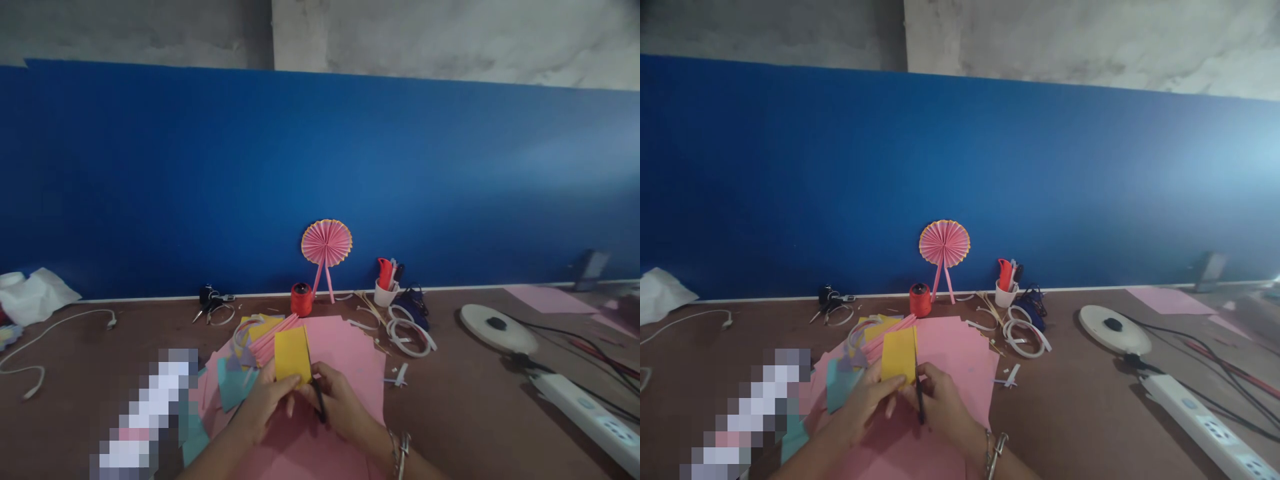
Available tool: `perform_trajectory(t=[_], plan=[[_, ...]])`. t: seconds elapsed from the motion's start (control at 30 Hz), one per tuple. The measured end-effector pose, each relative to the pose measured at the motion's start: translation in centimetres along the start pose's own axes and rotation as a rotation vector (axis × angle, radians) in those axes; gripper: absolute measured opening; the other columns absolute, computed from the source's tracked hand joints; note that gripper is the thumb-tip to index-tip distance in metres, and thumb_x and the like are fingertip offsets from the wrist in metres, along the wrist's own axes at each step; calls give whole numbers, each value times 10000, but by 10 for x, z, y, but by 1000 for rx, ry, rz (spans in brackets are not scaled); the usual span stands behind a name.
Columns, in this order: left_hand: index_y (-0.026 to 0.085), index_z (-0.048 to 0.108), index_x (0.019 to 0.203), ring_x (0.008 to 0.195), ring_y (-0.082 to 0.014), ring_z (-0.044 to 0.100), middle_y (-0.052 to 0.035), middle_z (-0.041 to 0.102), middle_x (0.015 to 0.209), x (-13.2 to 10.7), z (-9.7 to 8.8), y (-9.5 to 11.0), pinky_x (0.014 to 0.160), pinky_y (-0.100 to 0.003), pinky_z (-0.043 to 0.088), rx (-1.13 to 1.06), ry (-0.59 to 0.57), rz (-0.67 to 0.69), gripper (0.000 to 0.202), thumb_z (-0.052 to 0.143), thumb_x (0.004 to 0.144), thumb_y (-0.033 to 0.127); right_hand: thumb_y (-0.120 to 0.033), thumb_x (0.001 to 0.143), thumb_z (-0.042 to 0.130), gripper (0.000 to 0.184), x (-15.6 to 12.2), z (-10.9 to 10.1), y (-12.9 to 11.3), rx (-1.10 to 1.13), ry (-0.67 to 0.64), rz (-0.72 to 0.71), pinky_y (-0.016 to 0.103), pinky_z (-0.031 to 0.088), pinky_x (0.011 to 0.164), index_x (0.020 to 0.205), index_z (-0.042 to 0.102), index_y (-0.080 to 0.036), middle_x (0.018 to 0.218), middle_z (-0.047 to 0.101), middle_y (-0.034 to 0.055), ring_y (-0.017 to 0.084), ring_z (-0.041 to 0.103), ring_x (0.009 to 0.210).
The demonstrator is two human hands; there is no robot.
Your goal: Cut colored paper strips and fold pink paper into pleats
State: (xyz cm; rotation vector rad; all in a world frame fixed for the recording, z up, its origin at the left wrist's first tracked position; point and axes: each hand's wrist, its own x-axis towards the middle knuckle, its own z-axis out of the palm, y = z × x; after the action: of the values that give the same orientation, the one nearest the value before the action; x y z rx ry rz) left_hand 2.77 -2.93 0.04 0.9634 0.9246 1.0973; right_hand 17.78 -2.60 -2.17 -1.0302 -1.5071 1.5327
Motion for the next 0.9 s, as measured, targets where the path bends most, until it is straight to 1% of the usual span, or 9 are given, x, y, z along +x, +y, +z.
perform_trajectory(t=[0.13, 0.23, 0.33, 0.47, 0.67, 0.77, 0.9], plan=[[127, 625, 871, 462, -74, 494, -17, 634, 741, -1, 1, 1, 354, -168, 335, 1, -12, -9, 303, 705, 653, 321, -595, 694, 666, 497, 0, 0, -3, 17, -1, -23, 169, 292, 370, 895, 555, -154, 589, 522, -46, 57, 379, 434], [128, 626, 846, 423, -67, 474, -8, 628, 701, -1, 3, 2, 348, -170, 325, 9, -5, -17, 293, 704, 641, 321, -592, 698, 664, 495, -1, 0, -6, 15, 1, -18, 169, 298, 364, 896, 554, -152, 585, 524, -46, 56, 381, 423], [131, 629, 822, 396, -46, 439, -5, 633, 706, -3, 5, 5, 354, -167, 314, 10, 5, -31, 268, 703, 635, 307, -582, 703, 665, 475, -1, 0, -6, 10, 15, -21, 166, 304, 370, 881, 556, -155, 599, 529, -39, 59, 394, 441], [129, 626, 826, 377, -43, 430, 2, 631, 678, -4, 5, 6, 353, -169, 294, 12, 2, -37, 273, 694, 635, 312, -577, 711, 661, 459, -1, 0, -4, 23, 18, -33, 168, 299, 380, 872, 560, -159, 585, 513, -41, 66, 396, 459], [132, 598, 763, 338, -36, 412, 6, 627, 651, -3, 5, 4, 345, -176, 258, -3, 4, -48, 264, 707, 631, 333, -553, 718, 670, 447, 1, -1, 0, 58, 15, -19, 169, 284, 397, 879, 556, -151, 567, 495, -51, 62, 383, 463], [133, 600, 792, 337, -34, 414, 4, 635, 672, -4, 5, 4, 343, -176, 253, -12, 6, -48, 268, 701, 636, 327, -550, 719, 671, 443, 1, -1, 0, 57, 14, -16, 171, 281, 394, 872, 557, -150, 570, 503, -49, 58, 375, 451], [138, 600, 798, 377, -41, 434, 10, 633, 680, -4, 5, 5, 356, -171, 289, -27, 27, -50, 257, 711, 624, 291, -560, 715, 669, 452, -1, 0, -4, 50, 15, -17, 170, 282, 394, 873, 552, -153, 570, 504, -51, 57, 375, 450]])
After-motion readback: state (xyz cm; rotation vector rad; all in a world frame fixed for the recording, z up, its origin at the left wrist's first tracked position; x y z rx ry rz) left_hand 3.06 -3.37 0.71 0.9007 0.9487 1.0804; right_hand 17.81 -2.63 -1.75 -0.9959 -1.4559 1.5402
